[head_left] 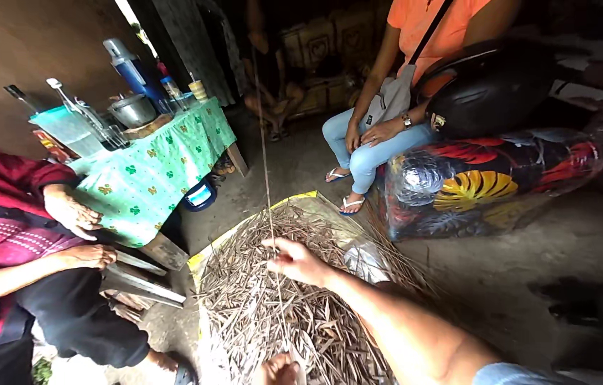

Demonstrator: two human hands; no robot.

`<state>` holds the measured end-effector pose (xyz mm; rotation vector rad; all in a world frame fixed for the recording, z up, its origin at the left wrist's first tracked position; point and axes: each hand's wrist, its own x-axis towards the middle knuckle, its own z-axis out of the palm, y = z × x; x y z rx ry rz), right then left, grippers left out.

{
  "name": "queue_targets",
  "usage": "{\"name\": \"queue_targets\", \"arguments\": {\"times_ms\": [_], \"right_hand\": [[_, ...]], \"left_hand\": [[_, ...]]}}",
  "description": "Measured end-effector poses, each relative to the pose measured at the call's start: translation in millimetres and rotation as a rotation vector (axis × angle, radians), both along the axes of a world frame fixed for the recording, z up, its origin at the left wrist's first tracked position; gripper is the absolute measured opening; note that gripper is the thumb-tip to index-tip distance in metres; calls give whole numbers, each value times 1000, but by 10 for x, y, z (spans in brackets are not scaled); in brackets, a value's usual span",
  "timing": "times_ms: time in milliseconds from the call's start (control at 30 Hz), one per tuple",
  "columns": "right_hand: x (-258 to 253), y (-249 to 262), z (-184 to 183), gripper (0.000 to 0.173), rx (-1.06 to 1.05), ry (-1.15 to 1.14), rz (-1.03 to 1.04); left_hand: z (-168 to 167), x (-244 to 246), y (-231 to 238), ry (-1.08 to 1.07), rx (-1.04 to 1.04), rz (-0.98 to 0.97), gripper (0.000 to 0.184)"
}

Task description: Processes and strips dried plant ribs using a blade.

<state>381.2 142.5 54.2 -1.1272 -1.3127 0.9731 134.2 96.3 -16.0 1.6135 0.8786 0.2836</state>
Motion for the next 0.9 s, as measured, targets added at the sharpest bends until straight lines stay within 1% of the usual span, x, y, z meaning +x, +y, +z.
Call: {"name": "queue_targets", "arguments": {"times_ms": [67, 100, 200, 267, 300, 367, 433, 467, 533, 567, 633, 700, 733, 800, 900], "right_hand": [[-96, -40, -42, 54, 45, -199, 92], [-146, -65, -62, 51, 45, -288, 133], [-309, -181, -55, 26, 27, -482, 244], [-382, -233, -63, 21, 24, -548, 321], [-396, -249, -59, 20, 25, -584, 360], [-384, -265, -59, 16, 6, -705, 406], [-333, -259, -68, 16, -88, -884, 424], [-304, -244, -91, 18, -140, -966, 429], [-265, -226, -104, 22, -219, -1091, 440], [-257, -232, -79, 22, -252, -1138, 447], [-248, -246, -75, 22, -279, -1192, 459], [-251, -266, -108, 22, -287, -1211, 457], [-263, -273, -120, 22, -294, -1218, 460], [-306, -285, -106, 22, -312, -1234, 465], [-352, -278, -72, 23, -361, -1263, 469]], "left_hand": [[-17, 104, 28, -4, 53, 49, 11], [-35, 159, 40, -14, 77, 83, 11], [-70, 320, 63, -54, 148, 180, 9], [-51, 408, 49, -54, 168, 209, 10], [-40, 443, 34, -20, 186, 209, 12], [-8, 489, 6, 117, 278, 142, 18], [61, 539, -70, 243, 470, 71, 22], [94, 562, -129, 234, 607, 67, 21], [164, 560, -212, 106, 900, 89, 20], [203, 545, -219, 37, 1021, 121, 21], [296, 482, -184, -38, 1183, 235, 22], [352, 402, -83, 22, 1278, 386, 24], [365, 354, -23, 99, 1275, 431, 26], [358, 261, 73, 275, 1156, 434, 32], [346, 213, 100, 499, 920, 331, 29]]}}
